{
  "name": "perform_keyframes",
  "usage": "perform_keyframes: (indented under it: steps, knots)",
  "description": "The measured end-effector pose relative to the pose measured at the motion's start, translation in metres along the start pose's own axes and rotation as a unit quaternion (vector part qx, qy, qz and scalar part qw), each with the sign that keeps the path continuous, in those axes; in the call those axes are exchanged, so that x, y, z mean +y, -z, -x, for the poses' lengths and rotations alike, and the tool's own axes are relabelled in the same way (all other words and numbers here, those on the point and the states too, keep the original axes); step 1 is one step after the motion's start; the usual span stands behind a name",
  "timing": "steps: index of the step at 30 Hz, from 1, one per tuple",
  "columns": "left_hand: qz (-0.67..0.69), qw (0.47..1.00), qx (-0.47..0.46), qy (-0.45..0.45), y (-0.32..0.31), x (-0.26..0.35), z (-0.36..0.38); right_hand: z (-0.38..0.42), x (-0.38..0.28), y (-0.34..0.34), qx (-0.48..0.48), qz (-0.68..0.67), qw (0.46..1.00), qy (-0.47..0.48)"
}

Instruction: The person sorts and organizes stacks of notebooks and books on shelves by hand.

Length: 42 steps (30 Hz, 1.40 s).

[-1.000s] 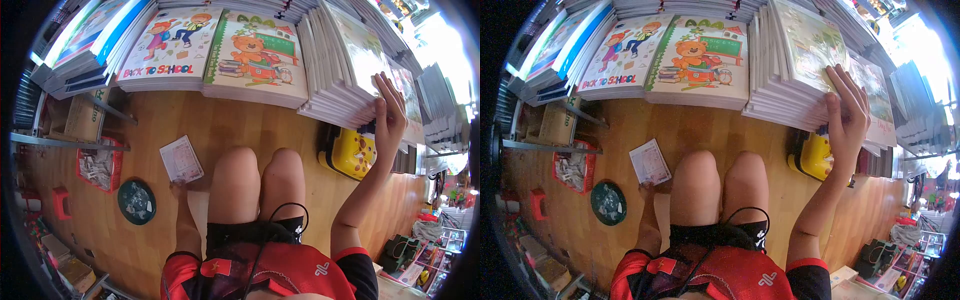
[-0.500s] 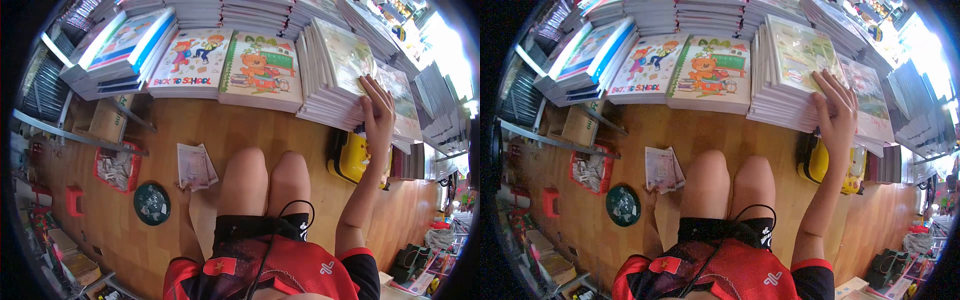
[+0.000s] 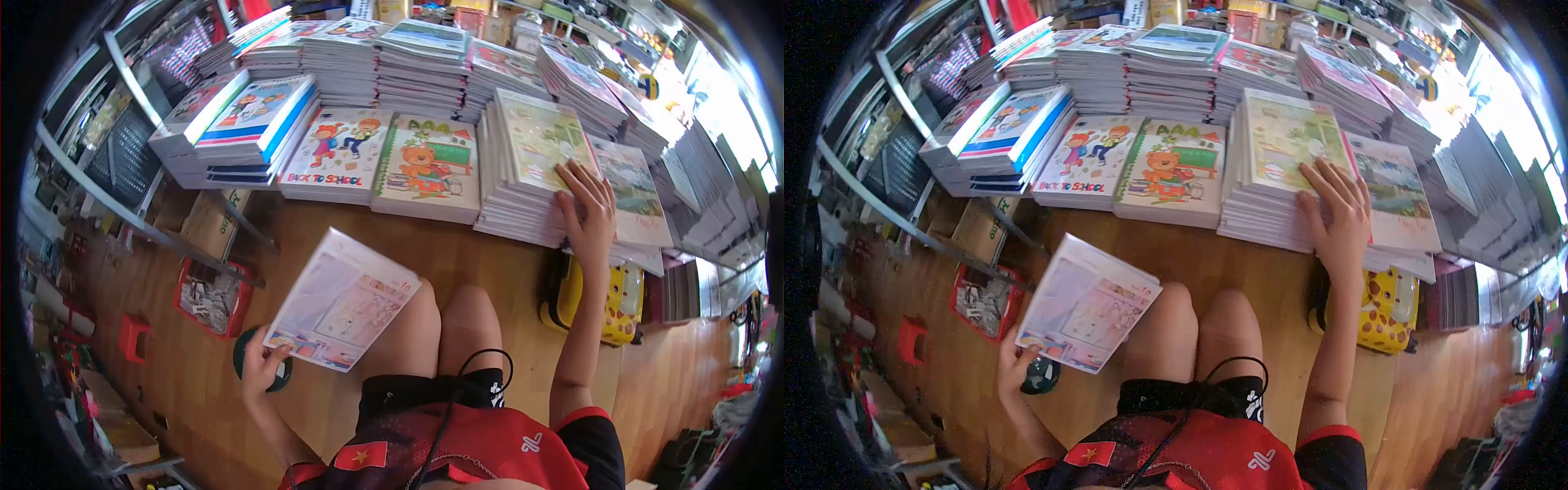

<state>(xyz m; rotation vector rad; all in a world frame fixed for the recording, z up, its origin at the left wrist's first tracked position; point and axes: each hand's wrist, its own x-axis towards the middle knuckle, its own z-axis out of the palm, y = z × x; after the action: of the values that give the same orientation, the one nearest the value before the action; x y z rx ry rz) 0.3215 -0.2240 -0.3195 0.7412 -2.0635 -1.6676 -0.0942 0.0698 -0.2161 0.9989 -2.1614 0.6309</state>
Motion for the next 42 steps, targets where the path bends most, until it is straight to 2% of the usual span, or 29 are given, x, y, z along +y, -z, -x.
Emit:
perform_keyframes:
  steps: [3, 4, 6, 8, 10, 11, 12, 15, 16, 18, 19, 21, 22, 25, 28, 31, 32, 35, 38, 41, 42]
  knots:
    - [0.099, 0.989, 0.002, -0.107, -0.022, 0.037, -0.02, 0.002, 0.002, 0.0, 0.009, -0.009, 1.0, -0.003]
    - [0.124, 0.983, -0.003, -0.134, -0.029, 0.043, -0.034, 0.003, 0.006, 0.002, -0.028, 0.002, 1.0, -0.002]
    - [0.188, 0.967, -0.021, -0.172, -0.061, 0.064, -0.063, 0.003, -0.001, 0.002, 0.041, -0.016, 0.999, -0.023]
    - [0.26, 0.952, -0.052, -0.155, -0.101, 0.095, -0.085, 0.003, 0.006, 0.003, 0.098, -0.069, 0.992, -0.043]
    - [0.325, 0.938, -0.091, -0.076, -0.138, 0.129, -0.1, 0.003, 0.009, 0.012, 0.152, -0.205, 0.962, -0.097]
    - [0.331, 0.936, -0.097, -0.07, -0.155, 0.136, -0.108, 0.003, 0.01, 0.019, 0.18, -0.27, 0.938, -0.121]
    - [0.338, 0.933, -0.104, -0.065, -0.172, 0.143, -0.115, 0.005, 0.01, 0.028, 0.177, -0.274, 0.935, -0.138]
    - [0.272, 0.949, -0.07, -0.14, -0.233, 0.164, -0.131, 0.01, 0.012, 0.041, 0.164, -0.232, 0.954, -0.091]
    - [0.251, 0.949, -0.077, -0.175, -0.244, 0.166, -0.132, 0.011, 0.004, 0.042, 0.153, -0.259, 0.949, -0.098]
    - [0.203, 0.944, -0.091, -0.244, -0.259, 0.165, -0.137, 0.013, -0.013, 0.04, 0.088, -0.275, 0.954, -0.074]
    - [0.124, 0.956, -0.08, -0.255, -0.262, 0.163, -0.142, 0.012, -0.017, 0.038, 0.057, -0.285, 0.955, -0.061]
    - [-0.037, 0.96, -0.054, -0.271, -0.265, 0.156, -0.152, 0.013, -0.014, 0.03, -0.006, -0.15, 0.989, 0.004]
    - [-0.162, 0.925, 0.03, -0.342, -0.267, 0.156, -0.158, 0.014, -0.014, 0.026, -0.039, -0.082, 0.995, 0.036]
    - [-0.209, 0.939, -0.013, -0.271, -0.267, 0.168, -0.162, 0.01, -0.015, 0.022, 0.019, 0.011, 1.0, 0.012]
    - [-0.294, 0.914, 0.027, -0.277, -0.276, 0.167, -0.17, 0.014, -0.013, 0.014, 0.088, 0.053, 0.995, -0.023]
    - [-0.332, 0.888, 0.07, -0.311, -0.289, 0.167, -0.173, 0.02, -0.008, -0.003, 0.111, 0.027, 0.992, -0.043]
    - [-0.333, 0.891, 0.065, -0.301, -0.291, 0.166, -0.176, 0.02, -0.007, -0.005, 0.118, 0.021, 0.992, -0.047]
    - [-0.114, 0.942, -0.024, -0.314, -0.285, 0.161, -0.178, 0.018, -0.005, -0.009, 0.137, 0.009, 0.989, -0.056]
    - [0.017, 0.916, 0.066, -0.395, -0.264, 0.131, -0.172, 0.017, -0.002, -0.01, 0.137, -0.006, 0.988, -0.064]
    - [-0.032, 0.908, 0.142, -0.392, -0.212, 0.051, -0.171, 0.018, 0.001, -0.015, 0.155, 0.007, 0.984, -0.085]
    - [0.005, 0.931, 0.16, -0.327, -0.198, 0.017, -0.166, 0.018, 0.001, -0.014, 0.149, -0.007, 0.984, -0.097]
